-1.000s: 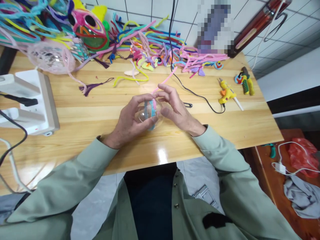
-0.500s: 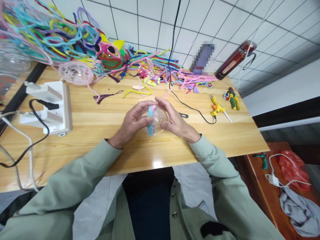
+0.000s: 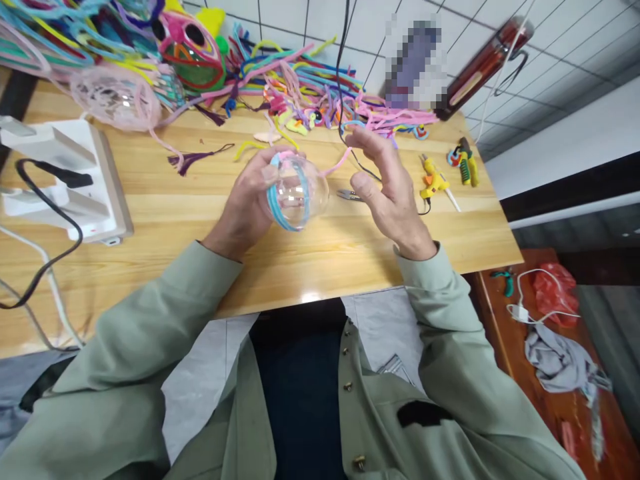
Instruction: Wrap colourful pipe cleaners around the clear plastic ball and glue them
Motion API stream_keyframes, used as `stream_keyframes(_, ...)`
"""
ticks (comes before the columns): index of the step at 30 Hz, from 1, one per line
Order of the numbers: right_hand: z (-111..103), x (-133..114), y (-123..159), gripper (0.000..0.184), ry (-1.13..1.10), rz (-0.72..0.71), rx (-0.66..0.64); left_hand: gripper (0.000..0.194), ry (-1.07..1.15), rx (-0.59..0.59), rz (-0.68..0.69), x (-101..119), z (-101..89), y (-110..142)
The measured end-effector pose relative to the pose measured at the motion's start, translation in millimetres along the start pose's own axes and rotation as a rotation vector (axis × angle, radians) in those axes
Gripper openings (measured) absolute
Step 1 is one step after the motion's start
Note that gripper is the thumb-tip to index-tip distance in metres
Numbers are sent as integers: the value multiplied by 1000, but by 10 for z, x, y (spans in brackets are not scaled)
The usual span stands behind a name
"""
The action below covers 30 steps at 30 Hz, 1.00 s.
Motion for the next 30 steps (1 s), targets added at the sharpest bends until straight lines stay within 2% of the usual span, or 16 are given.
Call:
stream_keyframes(2,59,55,9,64,8,35,6,56,8,-20,20,39,-13,-9)
stream_keyframes(7,406,197,-21,63,12,40,-68,50,98,-122,67,86,-60,-79)
stream_keyframes(10,512,190,-79,60,-24,48,-70,46,181,-102,58,133,-84,-106)
stream_keyframes(16,494,76,-179,48,-76,92,-11,50,194,-23,50,170,-93,-105)
stream_keyframes(21,463,51,-173,31,-126,139,27,56,155,-56,106,150,-84,-137)
stream_keyframes(26,538,119,-142,32,-247,243,29,58,86,15,203,221,-81,-134)
stream_keyframes(30,641,187,-97,30,-405,364,53,57,56,12,201,216,-62,-133)
Point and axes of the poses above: each hand's wrist, its own y-axis away from the middle knuckle, its own z-axis out of the palm, x = y × z, the point moved 9 cm from there along -y, towards the middle knuckle, and after that the axes turned 2 degrees about -y, right-handed, at the moved point
